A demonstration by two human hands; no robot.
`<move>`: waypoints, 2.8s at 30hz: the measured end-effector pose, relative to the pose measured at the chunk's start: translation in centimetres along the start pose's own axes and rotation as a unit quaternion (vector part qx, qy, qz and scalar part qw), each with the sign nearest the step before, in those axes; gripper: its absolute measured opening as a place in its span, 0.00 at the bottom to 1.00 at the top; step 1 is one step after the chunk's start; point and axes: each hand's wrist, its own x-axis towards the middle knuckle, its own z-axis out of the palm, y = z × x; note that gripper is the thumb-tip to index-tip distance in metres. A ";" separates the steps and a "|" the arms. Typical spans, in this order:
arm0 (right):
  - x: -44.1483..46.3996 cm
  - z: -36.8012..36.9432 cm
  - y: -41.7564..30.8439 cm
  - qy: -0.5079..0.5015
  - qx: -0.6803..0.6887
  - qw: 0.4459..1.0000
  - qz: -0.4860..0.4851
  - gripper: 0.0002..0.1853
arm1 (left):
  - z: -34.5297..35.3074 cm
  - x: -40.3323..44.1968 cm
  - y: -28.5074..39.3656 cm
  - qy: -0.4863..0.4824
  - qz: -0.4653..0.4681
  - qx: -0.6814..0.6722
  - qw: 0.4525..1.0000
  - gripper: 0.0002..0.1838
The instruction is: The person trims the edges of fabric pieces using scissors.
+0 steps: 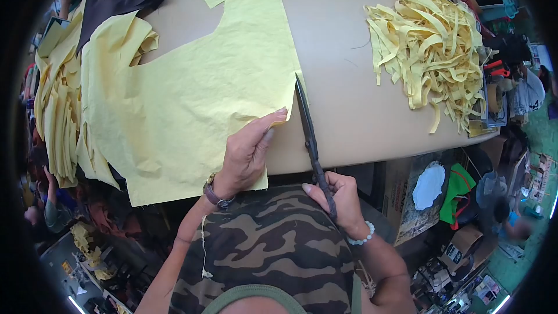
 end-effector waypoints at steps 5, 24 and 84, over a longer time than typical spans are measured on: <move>0.4 0.4 -1.8 -0.006 0.042 0.999 0.029 0.15 | -0.4 -0.1 0.3 -0.028 0.005 0.009 1.000 0.14; 0.7 0.9 -2.4 -0.004 0.096 0.995 0.018 0.12 | -0.8 -1.3 0.0 -0.007 -0.061 -0.095 0.994 0.14; 2.6 2.3 -2.9 0.007 0.103 0.995 0.016 0.12 | -3.8 -2.1 1.5 -0.022 -0.126 -0.194 0.973 0.14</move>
